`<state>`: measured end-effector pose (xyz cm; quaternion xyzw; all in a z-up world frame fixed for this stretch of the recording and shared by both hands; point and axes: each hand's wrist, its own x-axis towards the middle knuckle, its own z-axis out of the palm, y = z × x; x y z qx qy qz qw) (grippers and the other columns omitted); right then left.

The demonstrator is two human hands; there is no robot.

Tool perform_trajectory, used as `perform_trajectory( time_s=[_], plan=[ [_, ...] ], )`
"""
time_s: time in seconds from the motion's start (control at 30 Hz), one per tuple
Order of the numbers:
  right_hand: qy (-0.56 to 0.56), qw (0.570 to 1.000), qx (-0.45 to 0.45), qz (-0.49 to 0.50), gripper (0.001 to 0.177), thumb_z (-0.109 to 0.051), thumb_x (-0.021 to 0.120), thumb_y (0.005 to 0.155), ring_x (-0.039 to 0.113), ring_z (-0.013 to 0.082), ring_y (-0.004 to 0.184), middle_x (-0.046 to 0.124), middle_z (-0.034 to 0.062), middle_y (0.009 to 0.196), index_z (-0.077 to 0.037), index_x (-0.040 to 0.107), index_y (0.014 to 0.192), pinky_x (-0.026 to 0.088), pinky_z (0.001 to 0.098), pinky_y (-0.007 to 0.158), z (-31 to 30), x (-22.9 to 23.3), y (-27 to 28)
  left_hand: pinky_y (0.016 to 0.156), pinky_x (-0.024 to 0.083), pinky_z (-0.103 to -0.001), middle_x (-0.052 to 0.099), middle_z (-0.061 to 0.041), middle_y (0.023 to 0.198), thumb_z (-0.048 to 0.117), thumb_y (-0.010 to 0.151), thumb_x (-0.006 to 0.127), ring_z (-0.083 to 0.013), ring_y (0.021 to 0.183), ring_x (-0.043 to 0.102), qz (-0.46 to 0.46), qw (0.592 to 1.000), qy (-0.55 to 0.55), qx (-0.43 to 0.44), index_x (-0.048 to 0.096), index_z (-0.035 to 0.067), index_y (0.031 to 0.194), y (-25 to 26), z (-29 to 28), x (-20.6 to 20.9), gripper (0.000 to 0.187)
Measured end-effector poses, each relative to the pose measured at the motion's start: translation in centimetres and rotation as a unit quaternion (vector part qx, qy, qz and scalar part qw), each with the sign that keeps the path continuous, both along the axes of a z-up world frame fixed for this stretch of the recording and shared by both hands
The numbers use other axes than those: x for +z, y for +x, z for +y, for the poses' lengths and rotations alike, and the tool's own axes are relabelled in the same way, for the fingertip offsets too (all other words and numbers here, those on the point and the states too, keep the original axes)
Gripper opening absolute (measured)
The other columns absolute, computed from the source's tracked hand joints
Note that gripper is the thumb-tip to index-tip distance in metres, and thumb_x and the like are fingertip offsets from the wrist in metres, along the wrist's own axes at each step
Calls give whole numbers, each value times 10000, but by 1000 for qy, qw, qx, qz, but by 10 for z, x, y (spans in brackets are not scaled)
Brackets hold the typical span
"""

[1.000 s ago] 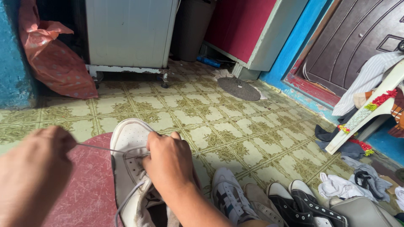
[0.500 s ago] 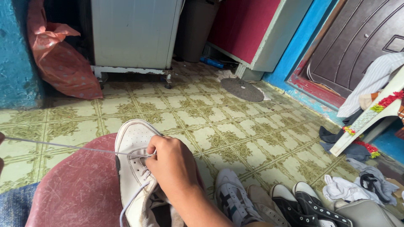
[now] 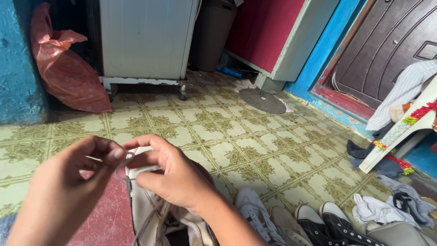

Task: The person re-laces a white sneaker by threading the laces through the eyelets and tightening them. The hands manipulate the laces and shoe throughout the clip.

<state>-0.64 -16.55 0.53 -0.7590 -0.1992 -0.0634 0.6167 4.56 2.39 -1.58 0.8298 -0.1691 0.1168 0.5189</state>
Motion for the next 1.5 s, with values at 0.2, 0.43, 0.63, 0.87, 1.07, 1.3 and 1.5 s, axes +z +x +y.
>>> perform_trajectory(
  time_s=[0.2,0.43,0.63,0.87,1.07,1.3,1.5],
  plan=[
    [19,997,-16,77,193,-107,636,1016,621,69,769,677,10,888,-50,669,1197,533,246,728,-1,2,5,753,591,-311,744,-45,917,242,902,748,-167,812,713,15,1000,-2,0,747,80,1091,-11,-15,14,249],
    [-12,974,-225,-33,314,-212,566,1135,383,45,612,447,-14,691,11,732,990,332,235,548,-27,-12,13,746,639,-307,737,-27,1028,213,876,736,-151,920,751,-18,993,-49,-109,745,191,1242,13,-30,-43,367],
    [-117,973,-199,-17,190,-175,648,980,623,68,717,735,24,804,-98,793,1077,514,243,681,-31,-18,7,904,549,-430,700,-39,1194,208,724,834,-277,1106,690,-241,945,157,-154,805,337,1236,57,-36,-95,529],
    [-220,939,-258,-53,175,-156,718,834,747,191,826,775,105,916,-114,822,968,572,308,750,-30,-5,-3,904,596,-374,685,-45,1183,167,750,833,-258,1096,697,-127,973,167,-101,793,301,1175,62,-37,-102,447],
    [-244,928,-281,25,154,-222,730,840,738,234,691,766,110,761,-128,805,936,562,347,641,-27,5,-1,915,573,-369,665,1,1191,196,763,758,-200,1115,684,-136,963,205,-112,793,361,1187,59,-35,-92,457],
    [-321,902,-289,-26,164,-232,780,789,737,254,652,754,129,762,-80,765,849,573,361,616,-21,9,-6,960,532,-445,490,46,1331,447,845,687,-240,1191,529,-162,876,449,-71,660,508,1275,44,-42,-78,435],
    [-290,924,-249,-35,175,-102,691,856,752,256,720,750,142,830,-93,779,1007,580,353,680,-25,-1,-1,921,547,-458,518,15,1302,438,899,656,-288,1168,546,-156,902,395,-75,634,459,1268,37,-41,-68,370]
  ],
)
